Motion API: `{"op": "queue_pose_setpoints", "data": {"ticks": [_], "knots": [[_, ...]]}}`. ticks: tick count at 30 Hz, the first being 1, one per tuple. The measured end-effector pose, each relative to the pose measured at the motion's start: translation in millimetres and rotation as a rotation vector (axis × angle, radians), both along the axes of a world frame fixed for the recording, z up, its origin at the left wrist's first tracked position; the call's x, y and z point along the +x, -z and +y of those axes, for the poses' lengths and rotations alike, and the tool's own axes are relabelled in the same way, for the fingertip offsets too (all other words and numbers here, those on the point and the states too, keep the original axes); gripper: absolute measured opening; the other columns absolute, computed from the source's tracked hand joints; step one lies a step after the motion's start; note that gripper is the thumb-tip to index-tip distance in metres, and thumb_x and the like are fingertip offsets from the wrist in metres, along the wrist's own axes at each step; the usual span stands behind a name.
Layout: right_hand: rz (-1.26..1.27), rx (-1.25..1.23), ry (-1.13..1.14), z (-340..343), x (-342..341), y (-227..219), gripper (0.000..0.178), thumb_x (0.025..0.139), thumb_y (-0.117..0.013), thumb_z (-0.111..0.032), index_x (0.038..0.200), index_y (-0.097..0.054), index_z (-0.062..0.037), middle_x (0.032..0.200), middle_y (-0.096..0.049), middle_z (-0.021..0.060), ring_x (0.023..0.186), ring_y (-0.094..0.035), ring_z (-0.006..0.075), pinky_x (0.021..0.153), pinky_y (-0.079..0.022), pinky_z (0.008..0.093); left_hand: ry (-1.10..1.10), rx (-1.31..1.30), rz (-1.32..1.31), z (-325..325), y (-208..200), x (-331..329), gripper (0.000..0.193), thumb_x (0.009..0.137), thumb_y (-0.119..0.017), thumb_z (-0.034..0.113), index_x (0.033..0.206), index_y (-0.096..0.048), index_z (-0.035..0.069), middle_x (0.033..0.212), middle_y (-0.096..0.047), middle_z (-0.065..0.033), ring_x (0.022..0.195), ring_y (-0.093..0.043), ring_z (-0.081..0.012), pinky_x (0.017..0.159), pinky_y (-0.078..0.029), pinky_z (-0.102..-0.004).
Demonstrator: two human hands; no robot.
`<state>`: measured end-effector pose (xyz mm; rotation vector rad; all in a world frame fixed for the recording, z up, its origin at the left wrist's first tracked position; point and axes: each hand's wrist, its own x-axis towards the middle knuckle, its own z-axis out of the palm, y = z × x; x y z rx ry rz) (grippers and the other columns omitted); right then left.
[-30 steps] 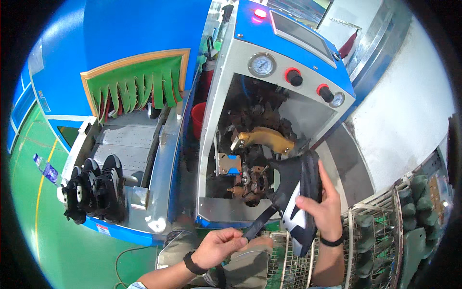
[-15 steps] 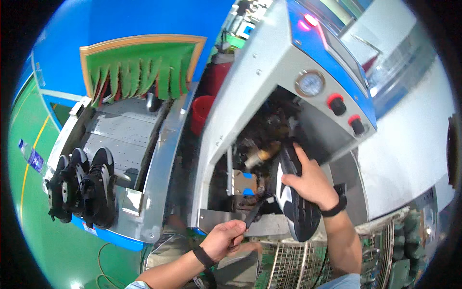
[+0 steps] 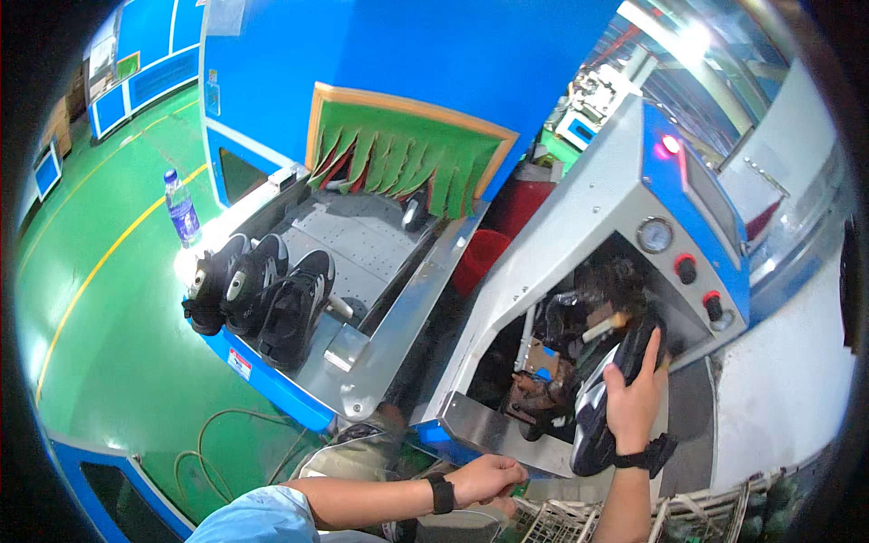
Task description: Operate a shoe-lasting machine to shape the upper around a shoe last.
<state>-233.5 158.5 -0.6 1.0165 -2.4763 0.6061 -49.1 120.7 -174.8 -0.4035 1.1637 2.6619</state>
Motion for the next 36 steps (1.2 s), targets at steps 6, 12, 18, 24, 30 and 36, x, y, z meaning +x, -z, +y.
{"op": "queue_pose_setpoints", "data": {"ticks": [6,12,18,24,30,36], "knots": [[-0.075,-0.051,0.038,65.0,78.7,-0.6,0.087,0.084,-0.069,-0.020,0.158,-0.024,-0.0130,0.135,-0.046,0.0349,0.121,-0.049,0.0525,0.100,-0.041,0.0526,0.059,-0.196,0.067,1.9,-26.0,28.6,0.027,0.103,-0.053,0.034,0.112,-0.061,0.010,0.078,-0.058,0.0012,0.059,-0.047,-0.0056,0.050,-0.036,-0.0220],[0.553,0.175,-0.164,168.7,161.7,42.3,0.042,0.098,-0.063,-0.016,0.134,-0.056,0.0030,0.124,-0.060,0.0250,0.111,-0.059,0.0384,0.086,-0.048,0.0516,-0.054,0.130,0.257,7.6,-58.7,59.8,0.054,0.100,-0.051,0.055,0.131,-0.054,0.011,0.091,-0.067,-0.0019,0.071,-0.060,-0.0073,0.056,-0.044,-0.0207],[-0.675,-0.017,-0.509,208.6,154.1,48.0,0.103,0.088,-0.071,-0.018,0.161,0.001,-0.0145,0.140,-0.045,0.0268,0.130,-0.050,0.0405,0.105,-0.042,0.0477,0.298,0.070,-0.121,4.7,-15.8,67.5,0.056,0.092,-0.062,0.059,0.118,-0.066,0.010,0.087,-0.065,0.0020,0.069,-0.055,-0.0048,0.057,-0.042,-0.0207],[-1.997,-1.134,-0.383,80.3,52.8,26.5,0.037,0.099,-0.057,-0.015,0.129,-0.052,0.0057,0.116,-0.062,0.0220,0.107,-0.065,0.0418,0.093,-0.056,0.0518,0.575,-0.789,-0.009,8.6,-7.9,97.8,0.055,0.093,-0.063,0.050,0.112,-0.068,0.000,0.104,-0.072,-0.0091,0.080,-0.065,-0.0156,0.070,-0.052,-0.0345],[-1.368,-1.193,-0.510,98.3,88.4,29.5,0.065,0.086,-0.071,-0.003,0.145,-0.043,-0.0024,0.118,-0.063,0.0080,0.102,-0.062,0.0165,0.088,-0.053,0.0324,0.301,-0.520,0.008,35.5,18.8,126.7,0.047,0.085,-0.076,0.026,0.117,-0.063,-0.007,0.105,-0.070,-0.0125,0.095,-0.065,-0.0201,0.083,-0.050,-0.0325],[-0.602,-0.594,0.157,312.2,221.7,19.6,0.076,0.084,-0.079,-0.010,0.150,-0.041,-0.0052,0.139,-0.059,0.0110,0.121,-0.057,0.0150,0.102,-0.045,0.0311,0.346,-0.629,-0.135,27.9,44.0,118.0,0.046,0.087,-0.077,0.022,0.121,-0.063,-0.006,0.106,-0.071,-0.0124,0.097,-0.064,-0.0199,0.085,-0.050,-0.0317]]}}
